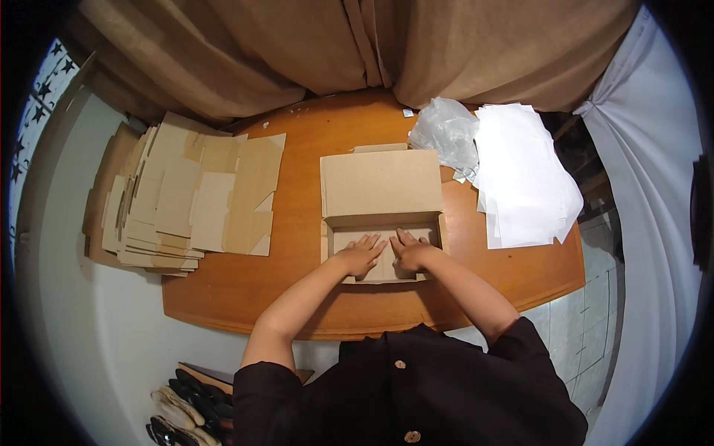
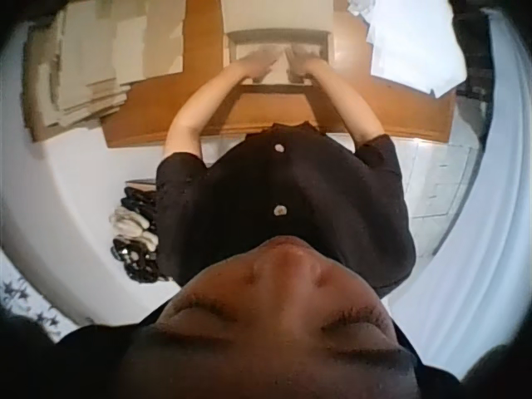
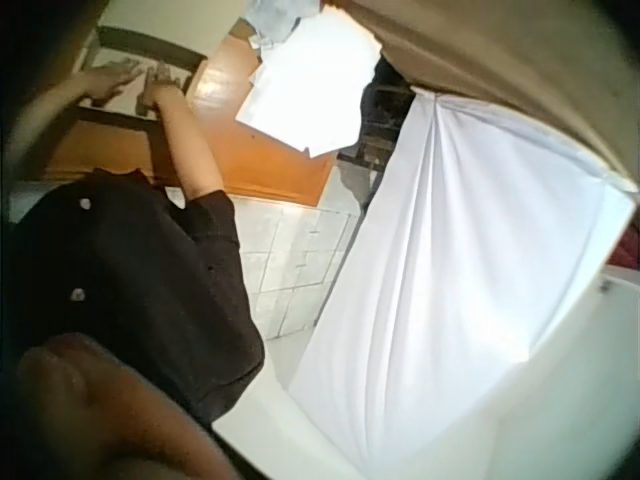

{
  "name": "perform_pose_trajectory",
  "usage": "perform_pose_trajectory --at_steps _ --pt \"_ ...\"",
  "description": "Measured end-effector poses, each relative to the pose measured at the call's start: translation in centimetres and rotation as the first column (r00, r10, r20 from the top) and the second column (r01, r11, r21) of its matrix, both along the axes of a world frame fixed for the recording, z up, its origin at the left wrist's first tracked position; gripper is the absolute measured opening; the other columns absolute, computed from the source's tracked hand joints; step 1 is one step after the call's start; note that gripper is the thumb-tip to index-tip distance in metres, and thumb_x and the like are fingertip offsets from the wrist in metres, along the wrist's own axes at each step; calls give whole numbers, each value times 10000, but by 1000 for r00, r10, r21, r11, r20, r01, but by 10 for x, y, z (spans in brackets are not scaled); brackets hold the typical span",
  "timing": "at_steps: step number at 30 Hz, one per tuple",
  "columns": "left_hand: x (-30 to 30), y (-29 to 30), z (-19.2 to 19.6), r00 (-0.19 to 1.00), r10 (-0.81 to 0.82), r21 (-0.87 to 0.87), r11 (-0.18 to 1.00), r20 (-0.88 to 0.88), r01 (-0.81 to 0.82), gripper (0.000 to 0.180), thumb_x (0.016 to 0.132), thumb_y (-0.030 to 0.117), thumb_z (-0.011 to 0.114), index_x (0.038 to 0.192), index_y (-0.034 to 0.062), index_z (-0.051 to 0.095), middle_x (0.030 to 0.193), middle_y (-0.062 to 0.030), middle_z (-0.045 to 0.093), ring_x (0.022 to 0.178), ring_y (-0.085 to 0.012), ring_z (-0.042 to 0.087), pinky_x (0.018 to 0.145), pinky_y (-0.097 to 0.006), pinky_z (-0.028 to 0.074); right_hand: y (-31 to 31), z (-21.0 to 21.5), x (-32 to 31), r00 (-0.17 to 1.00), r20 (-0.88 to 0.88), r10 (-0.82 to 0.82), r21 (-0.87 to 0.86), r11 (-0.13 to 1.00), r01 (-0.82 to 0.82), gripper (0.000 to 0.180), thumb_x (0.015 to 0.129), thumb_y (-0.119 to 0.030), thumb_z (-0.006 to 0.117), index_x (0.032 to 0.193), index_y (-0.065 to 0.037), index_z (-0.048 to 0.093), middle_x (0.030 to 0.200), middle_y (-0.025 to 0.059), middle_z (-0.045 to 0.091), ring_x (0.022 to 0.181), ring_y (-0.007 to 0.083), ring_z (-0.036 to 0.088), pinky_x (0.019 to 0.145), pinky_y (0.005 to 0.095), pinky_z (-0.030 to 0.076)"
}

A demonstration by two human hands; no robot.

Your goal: Folding cardboard into boxes and placing paper lining inside them.

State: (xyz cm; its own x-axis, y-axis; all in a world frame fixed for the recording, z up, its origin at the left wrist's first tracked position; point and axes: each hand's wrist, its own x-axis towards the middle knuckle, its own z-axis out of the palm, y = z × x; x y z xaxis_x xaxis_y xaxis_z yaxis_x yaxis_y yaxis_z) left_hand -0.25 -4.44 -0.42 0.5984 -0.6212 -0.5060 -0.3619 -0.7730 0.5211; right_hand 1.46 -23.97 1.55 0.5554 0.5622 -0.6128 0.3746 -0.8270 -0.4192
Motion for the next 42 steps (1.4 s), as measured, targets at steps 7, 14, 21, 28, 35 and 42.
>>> perform_pose_trajectory --at_steps 7,14,21,28,35,42 --pt "1 -10 1 998 35 461 887 -52 -7 715 904 576 274 1459 238 -25 1522 -48 -93 1398 -276 -64 1107 -489 11 5 -3 7 994 -78 83 -201 975 -97 714 917 -494 322 1455 -217 -57 1515 25 -137 1398 179 -98 1101 497 -33" --pt "5 -2 -6 954 295 398 869 59 -294 935 798 701 393 1455 214 -59 1509 -124 -120 1382 -351 -96 1072 -571 4 14 -15 20 988 35 153 -215 966 -142 673 935 -469 290 1455 -217 -53 1516 41 -128 1398 191 -97 1096 520 -16" --pt "12 0 -10 954 297 447 858 -31 -253 985 774 712 430 1450 219 -89 1502 -114 -162 1375 -357 -138 1062 -589 7 20 -12 23 990 0 141 -191 972 -138 678 935 -409 335 1457 -197 -42 1510 58 -158 1395 231 -116 1084 564 20" --pt "23 12 11 978 210 470 865 -20 -176 884 819 638 449 1463 192 39 1516 -132 -53 1392 -339 -8 1088 -525 108 -7 62 24 990 -129 -59 320 943 97 548 873 -289 503 1364 -97 355 1319 179 459 1187 297 479 941 435 399" --pt "24 -12 72 835 549 -357 771 -48 -527 437 914 313 504 1274 65 483 1266 -198 497 1195 -304 459 996 -352 354 -145 37 -24 470 229 -853 749 463 474 336 777 -108 590 1099 -12 579 1013 186 617 946 323 597 865 413 453" --pt "14 -78 127 919 390 -598 751 61 -280 396 899 279 530 1215 40 524 1152 -167 564 1071 -276 535 933 -349 402 -199 -39 -46 88 634 -768 495 491 717 248 770 -86 579 1017 -72 605 1011 75 627 1059 267 526 971 578 276"
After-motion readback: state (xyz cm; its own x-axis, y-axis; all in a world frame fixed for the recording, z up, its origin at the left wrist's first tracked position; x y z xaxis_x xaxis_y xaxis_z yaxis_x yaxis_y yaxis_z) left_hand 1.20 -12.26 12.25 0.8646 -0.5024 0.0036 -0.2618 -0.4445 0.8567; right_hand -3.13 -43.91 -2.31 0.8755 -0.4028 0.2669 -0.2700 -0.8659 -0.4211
